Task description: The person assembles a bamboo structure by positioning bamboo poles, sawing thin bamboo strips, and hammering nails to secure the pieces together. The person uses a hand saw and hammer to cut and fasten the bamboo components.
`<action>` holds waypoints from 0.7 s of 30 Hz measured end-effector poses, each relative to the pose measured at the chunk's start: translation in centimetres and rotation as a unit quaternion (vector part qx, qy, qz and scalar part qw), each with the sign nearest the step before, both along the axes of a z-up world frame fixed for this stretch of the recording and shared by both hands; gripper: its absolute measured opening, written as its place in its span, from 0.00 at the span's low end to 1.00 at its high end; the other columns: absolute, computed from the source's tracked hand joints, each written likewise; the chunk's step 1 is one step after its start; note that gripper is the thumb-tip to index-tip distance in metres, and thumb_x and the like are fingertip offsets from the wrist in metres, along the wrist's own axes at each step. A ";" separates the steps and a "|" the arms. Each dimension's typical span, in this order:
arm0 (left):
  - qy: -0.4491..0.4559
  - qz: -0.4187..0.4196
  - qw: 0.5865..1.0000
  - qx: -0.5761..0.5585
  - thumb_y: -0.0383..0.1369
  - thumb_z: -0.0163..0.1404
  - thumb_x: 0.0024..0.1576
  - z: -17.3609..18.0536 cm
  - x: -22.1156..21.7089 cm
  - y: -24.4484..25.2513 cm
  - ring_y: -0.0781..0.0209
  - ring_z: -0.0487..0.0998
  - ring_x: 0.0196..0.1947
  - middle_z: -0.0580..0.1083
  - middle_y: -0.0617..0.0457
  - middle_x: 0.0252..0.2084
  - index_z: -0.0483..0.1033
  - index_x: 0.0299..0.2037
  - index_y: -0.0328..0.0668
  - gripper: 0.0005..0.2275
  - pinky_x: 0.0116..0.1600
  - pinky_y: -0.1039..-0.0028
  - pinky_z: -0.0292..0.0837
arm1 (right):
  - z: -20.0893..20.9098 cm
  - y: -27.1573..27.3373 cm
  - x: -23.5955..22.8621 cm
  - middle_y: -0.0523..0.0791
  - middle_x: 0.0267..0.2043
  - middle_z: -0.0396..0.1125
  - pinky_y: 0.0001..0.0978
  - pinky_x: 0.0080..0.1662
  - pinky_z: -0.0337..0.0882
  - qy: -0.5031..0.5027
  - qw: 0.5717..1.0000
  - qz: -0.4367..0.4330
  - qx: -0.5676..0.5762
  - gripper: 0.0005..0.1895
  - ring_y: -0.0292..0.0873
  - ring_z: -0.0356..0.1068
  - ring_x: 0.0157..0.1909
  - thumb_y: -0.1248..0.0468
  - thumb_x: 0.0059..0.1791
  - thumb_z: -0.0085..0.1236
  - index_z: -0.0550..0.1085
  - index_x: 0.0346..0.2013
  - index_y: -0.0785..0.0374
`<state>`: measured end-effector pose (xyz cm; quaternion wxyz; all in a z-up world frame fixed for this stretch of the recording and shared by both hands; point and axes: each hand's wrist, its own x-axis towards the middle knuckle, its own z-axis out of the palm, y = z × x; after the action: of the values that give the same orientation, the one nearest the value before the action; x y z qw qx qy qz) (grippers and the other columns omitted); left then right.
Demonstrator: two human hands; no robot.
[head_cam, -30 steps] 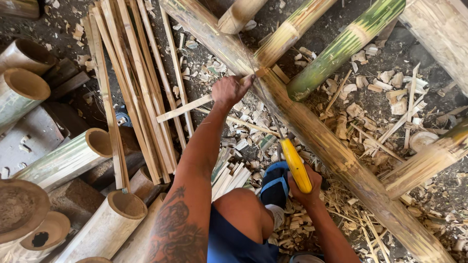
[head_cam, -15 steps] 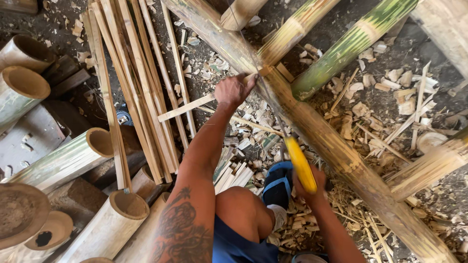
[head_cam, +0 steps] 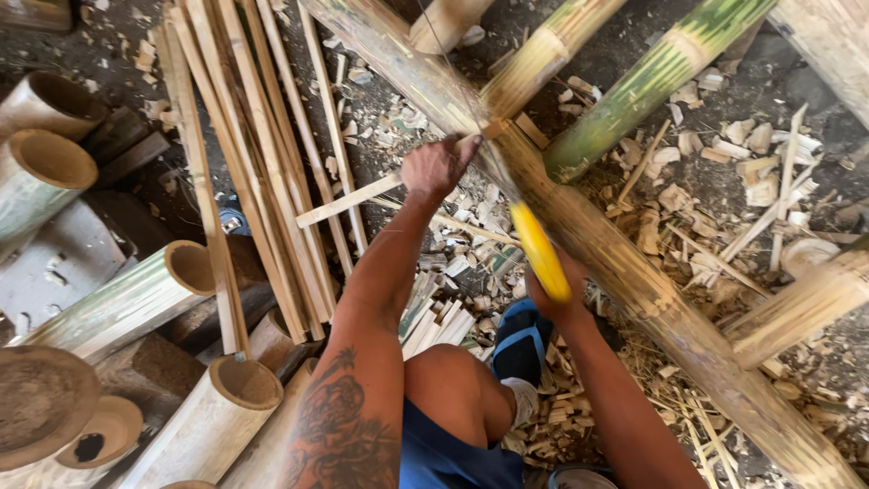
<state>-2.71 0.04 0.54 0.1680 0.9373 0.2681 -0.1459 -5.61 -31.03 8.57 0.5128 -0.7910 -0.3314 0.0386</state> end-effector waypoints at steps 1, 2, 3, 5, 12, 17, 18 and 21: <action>0.028 -0.004 1.000 0.002 0.66 0.17 0.62 -0.3 0.3 -0.3 0.70 0.58 0.13 0.63 0.60 0.19 0.70 0.63 0.65 0.34 0.15 0.75 0.51 | -0.6 1.1 0.7 0.50 0.31 0.70 0.40 0.34 0.71 0.015 1.000 -0.003 0.011 0.07 0.51 0.72 0.29 0.69 0.46 0.60 0.75 0.38 0.68; 0.055 -0.007 0.998 0.006 0.65 0.16 0.64 -0.4 0.5 -0.3 0.70 0.61 0.14 0.65 0.59 0.21 0.71 0.62 0.61 0.34 0.16 0.74 0.54 | -0.9 2.0 1.2 0.50 0.31 0.70 0.40 0.34 0.71 0.025 0.999 -0.002 0.023 0.07 0.51 0.72 0.29 0.69 0.47 0.60 0.75 0.38 0.68; 0.082 -0.009 0.997 0.010 0.64 0.16 0.66 -0.5 0.4 -0.5 0.70 0.63 0.16 0.67 0.58 0.22 0.72 0.61 0.58 0.34 0.17 0.74 0.56 | -0.8 2.1 1.4 0.49 0.31 0.70 0.40 0.35 0.71 0.021 0.999 0.001 0.031 0.07 0.50 0.72 0.30 0.69 0.47 0.60 0.75 0.38 0.68; -0.036 0.002 0.999 -0.036 0.63 0.17 0.63 0.0 -0.4 0.5 0.67 0.68 0.15 0.72 0.52 0.25 0.71 0.62 0.61 0.33 0.17 0.74 0.63 | 0.4 1.1 0.8 0.50 0.34 0.71 0.40 0.37 0.72 -0.047 0.998 0.013 0.046 0.08 0.50 0.74 0.33 0.70 0.47 0.60 0.75 0.40 0.69; 0.128 0.029 0.990 -0.057 0.61 0.19 0.67 4.1 -11.3 6.7 0.62 0.65 0.23 0.76 0.45 0.33 0.77 0.57 0.59 0.32 0.21 0.73 0.60 | 5.6 -6.4 -3.9 0.49 0.29 0.67 0.37 0.32 0.68 -0.042 0.999 -0.018 -0.011 0.08 0.48 0.70 0.27 0.68 0.46 0.62 0.75 0.37 0.68; -0.031 -0.025 0.995 -0.096 0.62 0.21 0.63 2.0 -4.6 2.7 0.64 0.71 0.21 0.77 0.52 0.30 0.75 0.55 0.54 0.33 0.22 0.73 0.65 | 3.3 -6.3 -4.6 0.49 0.30 0.68 0.36 0.33 0.70 -0.055 0.998 -0.002 0.002 0.10 0.48 0.71 0.28 0.68 0.45 0.61 0.75 0.39 0.69; -0.052 -0.038 0.991 -0.114 0.62 0.22 0.61 1.4 -2.5 1.7 0.64 0.72 0.22 0.77 0.52 0.30 0.74 0.57 0.60 0.31 0.25 0.70 0.69 | 2.7 -6.2 -4.5 0.49 0.30 0.68 0.36 0.33 0.70 -0.064 0.998 0.006 0.010 0.09 0.48 0.72 0.28 0.68 0.45 0.61 0.75 0.39 0.68; -0.048 -0.078 0.978 -0.188 0.60 0.24 0.62 0.7 1.4 1.2 0.60 0.78 0.25 0.79 0.49 0.32 0.72 0.57 0.58 0.29 0.32 0.65 0.77 | 1.0 -6.4 -3.5 0.48 0.30 0.68 0.37 0.34 0.70 0.016 1.000 -0.014 0.003 0.07 0.49 0.72 0.28 0.68 0.47 0.60 0.75 0.39 0.67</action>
<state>-1.35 1.20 1.23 0.3418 0.9130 0.1537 -0.1613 -9.10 -37.38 9.54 0.5206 -0.7937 -0.3117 0.0433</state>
